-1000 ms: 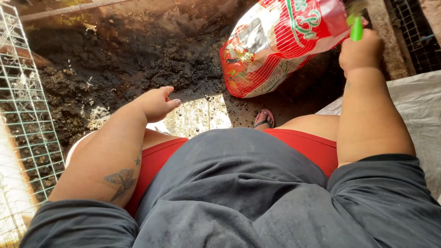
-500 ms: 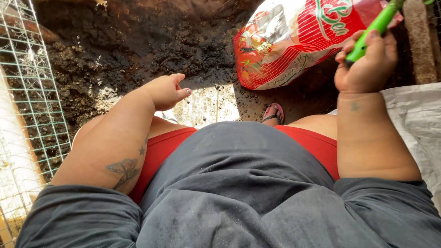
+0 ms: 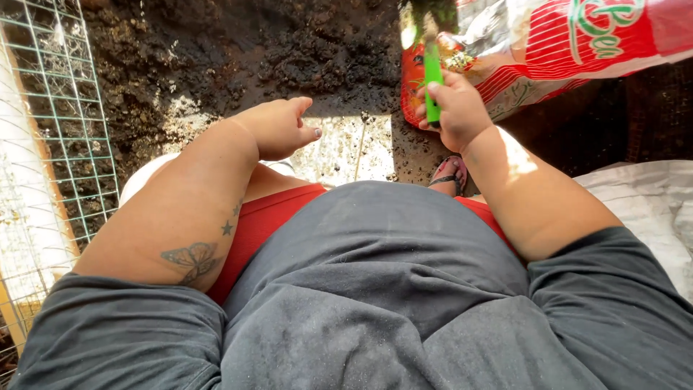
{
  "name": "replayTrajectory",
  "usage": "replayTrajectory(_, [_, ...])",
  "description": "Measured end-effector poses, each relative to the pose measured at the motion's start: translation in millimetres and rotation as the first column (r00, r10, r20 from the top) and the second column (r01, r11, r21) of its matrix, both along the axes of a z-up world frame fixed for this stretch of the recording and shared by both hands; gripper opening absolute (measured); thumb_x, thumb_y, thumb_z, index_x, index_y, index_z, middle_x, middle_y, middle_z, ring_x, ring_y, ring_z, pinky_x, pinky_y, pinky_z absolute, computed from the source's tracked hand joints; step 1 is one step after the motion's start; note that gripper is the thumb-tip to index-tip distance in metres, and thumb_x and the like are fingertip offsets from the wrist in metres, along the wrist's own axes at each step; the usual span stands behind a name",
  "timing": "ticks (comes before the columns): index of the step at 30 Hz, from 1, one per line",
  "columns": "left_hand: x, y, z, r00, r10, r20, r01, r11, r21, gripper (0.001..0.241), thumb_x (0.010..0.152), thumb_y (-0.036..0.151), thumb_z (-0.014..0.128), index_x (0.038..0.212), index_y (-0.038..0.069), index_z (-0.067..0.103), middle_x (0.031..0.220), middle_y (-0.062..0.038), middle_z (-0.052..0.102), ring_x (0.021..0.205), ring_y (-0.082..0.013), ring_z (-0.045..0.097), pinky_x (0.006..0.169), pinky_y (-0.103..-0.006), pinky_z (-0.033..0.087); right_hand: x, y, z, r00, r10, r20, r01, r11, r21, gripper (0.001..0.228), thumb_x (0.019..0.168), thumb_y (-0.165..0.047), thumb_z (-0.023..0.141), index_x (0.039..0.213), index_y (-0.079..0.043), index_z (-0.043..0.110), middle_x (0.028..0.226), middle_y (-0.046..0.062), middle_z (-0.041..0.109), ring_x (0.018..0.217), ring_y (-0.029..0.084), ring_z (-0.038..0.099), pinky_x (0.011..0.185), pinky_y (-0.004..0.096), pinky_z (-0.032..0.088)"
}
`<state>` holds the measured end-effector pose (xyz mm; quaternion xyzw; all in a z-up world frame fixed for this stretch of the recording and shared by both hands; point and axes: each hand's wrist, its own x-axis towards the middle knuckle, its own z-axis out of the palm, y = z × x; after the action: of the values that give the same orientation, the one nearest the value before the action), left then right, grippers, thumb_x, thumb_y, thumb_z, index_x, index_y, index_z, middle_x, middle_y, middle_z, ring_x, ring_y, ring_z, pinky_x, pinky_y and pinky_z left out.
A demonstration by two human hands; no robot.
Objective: The person uses a small green trowel to scoop dark, clumpy material from a wire-mesh enclosure and transfers it into a large red and white bag. The person is sitting on the ground while performing this task.
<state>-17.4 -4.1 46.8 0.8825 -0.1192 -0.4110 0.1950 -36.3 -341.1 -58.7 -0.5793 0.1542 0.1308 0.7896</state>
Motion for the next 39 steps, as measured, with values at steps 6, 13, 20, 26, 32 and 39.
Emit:
replayTrajectory(6, [9, 5, -9, 0.998, 0.050, -0.045, -0.047, 0.997, 0.053, 0.072, 0.097, 0.047, 0.056, 0.160, 0.017, 0.036, 0.136, -0.006, 0.067, 0.128, -0.0279, 0.060, 0.107, -0.0494, 0.047, 9, 2, -91, 0.941, -0.113, -0.319, -0.103, 0.801, -0.590, 0.015, 0.090, -0.014, 0.058, 0.095, -0.004, 0.068, 0.062, 0.007, 0.061, 0.041, 0.015, 0.058, 0.031, 0.029, 0.049])
replayTrajectory(13, [21, 9, 7, 0.987, 0.075, -0.145, -0.068, 0.996, 0.055, 0.073, 0.098, 0.041, 0.053, 0.161, 0.010, 0.031, 0.140, -0.011, 0.062, 0.133, -0.0320, 0.056, 0.110, -0.0520, 0.044, 16, 0, -103, 0.830, -0.029, -0.557, -0.427, 0.610, -0.668, 0.022, 0.090, -0.024, 0.069, 0.098, -0.003, 0.071, 0.064, 0.012, 0.065, 0.043, 0.019, 0.063, 0.038, 0.036, 0.056])
replayTrajectory(20, [33, 18, -16, 0.972, 0.235, 0.007, -0.225, 0.939, -0.260, 0.082, 0.095, 0.031, 0.064, 0.160, 0.003, 0.023, 0.138, -0.023, 0.058, 0.112, -0.0351, 0.066, 0.087, -0.0442, 0.056, 49, 25, -91, 0.667, 0.112, -0.736, -0.645, 0.581, -0.496, 0.020, 0.100, -0.021, 0.060, 0.096, -0.004, 0.067, 0.063, 0.006, 0.055, 0.046, 0.016, 0.043, 0.042, 0.029, 0.032])
replayTrajectory(26, [46, 31, -40, 0.886, 0.464, 0.003, -0.403, 0.772, -0.491, 0.078, 0.097, 0.022, 0.062, 0.157, -0.005, 0.020, 0.127, -0.022, 0.059, 0.094, -0.0236, 0.064, 0.076, -0.0331, 0.056, 80, 46, -108, 0.556, 0.153, -0.817, -0.766, 0.476, -0.432, 0.036, 0.102, -0.029, 0.058, 0.073, -0.007, 0.060, 0.059, 0.004, 0.052, 0.042, 0.015, 0.039, 0.037, 0.029, 0.023])
replayTrajectory(32, [57, 33, -43, 0.873, 0.481, -0.088, -0.468, 0.770, -0.434, 0.081, 0.095, 0.020, 0.061, 0.159, -0.004, 0.018, 0.131, -0.021, 0.060, 0.091, -0.0212, 0.064, 0.071, -0.0290, 0.055, 91, 45, -109, 0.538, 0.218, -0.814, -0.787, 0.476, -0.392, 0.027, 0.103, -0.028, 0.056, 0.088, -0.007, 0.065, 0.061, 0.006, 0.056, 0.042, 0.016, 0.042, 0.037, 0.030, 0.025])
replayTrajectory(39, [62, 32, -44, 0.833, 0.525, -0.172, -0.544, 0.723, -0.427, 0.080, 0.094, 0.019, 0.060, 0.158, -0.006, 0.019, 0.130, -0.021, 0.058, 0.098, -0.0217, 0.065, 0.077, -0.0283, 0.057, 88, 45, -113, 0.516, 0.234, -0.824, -0.800, 0.476, -0.365, 0.026, 0.104, -0.032, 0.054, 0.097, -0.010, 0.066, 0.065, 0.004, 0.057, 0.043, 0.013, 0.038, 0.035, 0.029, 0.023])
